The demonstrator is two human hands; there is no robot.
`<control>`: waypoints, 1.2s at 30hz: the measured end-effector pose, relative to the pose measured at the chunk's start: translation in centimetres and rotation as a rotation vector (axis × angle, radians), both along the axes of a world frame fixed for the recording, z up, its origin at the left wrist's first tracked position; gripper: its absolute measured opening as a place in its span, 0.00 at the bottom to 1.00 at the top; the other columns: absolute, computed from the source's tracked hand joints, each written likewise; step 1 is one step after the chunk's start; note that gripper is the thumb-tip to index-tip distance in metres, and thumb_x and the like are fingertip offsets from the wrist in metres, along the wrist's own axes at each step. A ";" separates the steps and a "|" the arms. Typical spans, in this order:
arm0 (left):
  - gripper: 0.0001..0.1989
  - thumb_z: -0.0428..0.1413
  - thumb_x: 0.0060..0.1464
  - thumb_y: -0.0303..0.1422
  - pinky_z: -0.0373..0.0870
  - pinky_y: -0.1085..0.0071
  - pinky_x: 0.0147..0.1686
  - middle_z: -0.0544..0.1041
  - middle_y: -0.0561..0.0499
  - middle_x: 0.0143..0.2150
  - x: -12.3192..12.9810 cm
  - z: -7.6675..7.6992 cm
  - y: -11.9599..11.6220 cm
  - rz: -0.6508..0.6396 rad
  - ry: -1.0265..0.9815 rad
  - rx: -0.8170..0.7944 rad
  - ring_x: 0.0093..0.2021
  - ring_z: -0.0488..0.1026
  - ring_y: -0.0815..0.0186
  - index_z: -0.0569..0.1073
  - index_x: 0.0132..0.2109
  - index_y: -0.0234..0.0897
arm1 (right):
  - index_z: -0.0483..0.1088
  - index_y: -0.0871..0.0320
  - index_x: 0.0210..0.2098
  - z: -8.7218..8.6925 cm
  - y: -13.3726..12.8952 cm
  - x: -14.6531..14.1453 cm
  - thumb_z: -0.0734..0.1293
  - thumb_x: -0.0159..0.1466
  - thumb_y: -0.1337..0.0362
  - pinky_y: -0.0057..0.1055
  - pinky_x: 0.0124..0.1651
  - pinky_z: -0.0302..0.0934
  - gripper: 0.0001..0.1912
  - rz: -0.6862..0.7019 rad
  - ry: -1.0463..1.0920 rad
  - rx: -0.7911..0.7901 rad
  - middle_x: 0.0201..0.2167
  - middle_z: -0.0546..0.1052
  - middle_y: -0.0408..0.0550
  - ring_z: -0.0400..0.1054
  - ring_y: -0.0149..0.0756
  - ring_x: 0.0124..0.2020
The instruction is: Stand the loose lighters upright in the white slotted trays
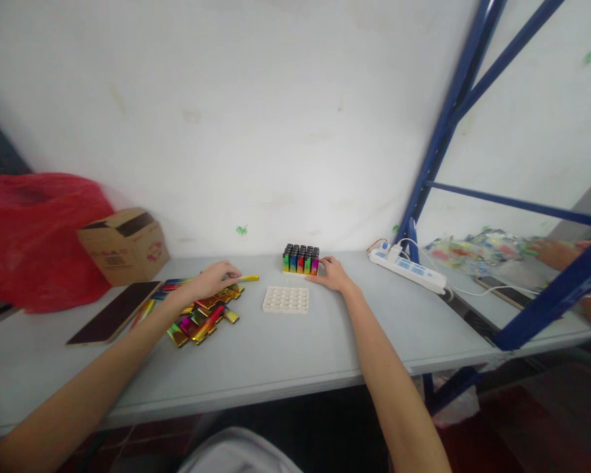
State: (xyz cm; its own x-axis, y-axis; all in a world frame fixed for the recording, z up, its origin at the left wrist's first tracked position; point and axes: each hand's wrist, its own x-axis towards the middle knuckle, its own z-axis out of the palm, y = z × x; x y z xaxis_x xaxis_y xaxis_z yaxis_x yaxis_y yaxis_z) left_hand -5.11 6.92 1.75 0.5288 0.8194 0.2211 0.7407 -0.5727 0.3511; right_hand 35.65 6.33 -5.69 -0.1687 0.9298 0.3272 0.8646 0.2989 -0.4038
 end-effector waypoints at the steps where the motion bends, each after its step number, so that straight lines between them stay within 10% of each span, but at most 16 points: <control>1: 0.13 0.56 0.57 0.40 0.74 0.58 0.54 0.84 0.40 0.42 0.0 0.2 -0.2 -0.005 -0.041 0.006 0.46 0.80 0.50 0.83 0.38 0.39 | 0.71 0.62 0.64 0.0 -0.1 0.0 0.75 0.62 0.41 0.49 0.71 0.58 0.41 -0.010 -0.010 -0.002 0.64 0.73 0.66 0.66 0.56 0.67; 7: 0.17 0.63 0.56 0.48 0.77 0.63 0.48 0.84 0.44 0.41 0.4 2.0 -1.8 0.026 -0.553 -0.029 0.45 0.80 0.55 0.80 0.41 0.38 | 0.70 0.57 0.65 0.2 -0.5 -0.3 0.74 0.62 0.39 0.59 0.73 0.51 0.40 -0.085 -0.031 -0.031 0.66 0.70 0.64 0.62 0.56 0.69; 14: 0.20 0.65 0.57 0.48 0.79 0.61 0.41 0.81 0.49 0.34 2.0 3.3 -3.7 0.002 -1.178 -0.499 0.34 0.80 0.62 0.70 0.44 0.38 | 0.68 0.54 0.68 1.0 -0.9 -2.7 0.70 0.63 0.34 0.71 0.70 0.48 0.43 -0.161 -0.040 -0.093 0.67 0.69 0.66 0.62 0.63 0.69; 22: 0.17 0.56 0.65 0.50 0.59 0.78 0.20 0.60 0.61 0.24 4.6 2.2 -6.6 -0.075 -1.166 -0.734 0.19 0.56 0.73 0.69 0.45 0.42 | 0.71 0.61 0.64 2.8 -2.2 -2.7 0.74 0.61 0.37 0.44 0.62 0.66 0.44 -0.120 -0.041 -0.051 0.60 0.74 0.67 0.71 0.55 0.60; 28: 0.23 0.46 0.66 0.51 0.59 0.73 0.21 0.55 0.57 0.25 5.3 1.1 -6.9 -0.084 -1.048 -0.902 0.22 0.54 0.69 0.65 0.30 0.40 | 0.78 0.58 0.53 5.4 -6.0 -2.5 0.75 0.62 0.43 0.39 0.50 0.72 0.29 0.230 0.112 -0.254 0.50 0.82 0.56 0.77 0.46 0.46; 36: 0.18 0.40 0.64 0.43 0.47 0.74 0.20 0.49 0.58 0.23 5.7 0.6 -6.6 -0.038 -1.013 -0.938 0.20 0.45 0.70 0.56 0.26 0.41 | 0.76 0.55 0.60 5.6 -7.4 -5.1 0.85 0.45 0.45 0.45 0.59 0.70 0.47 0.416 0.031 -0.322 0.55 0.79 0.54 0.75 0.53 0.54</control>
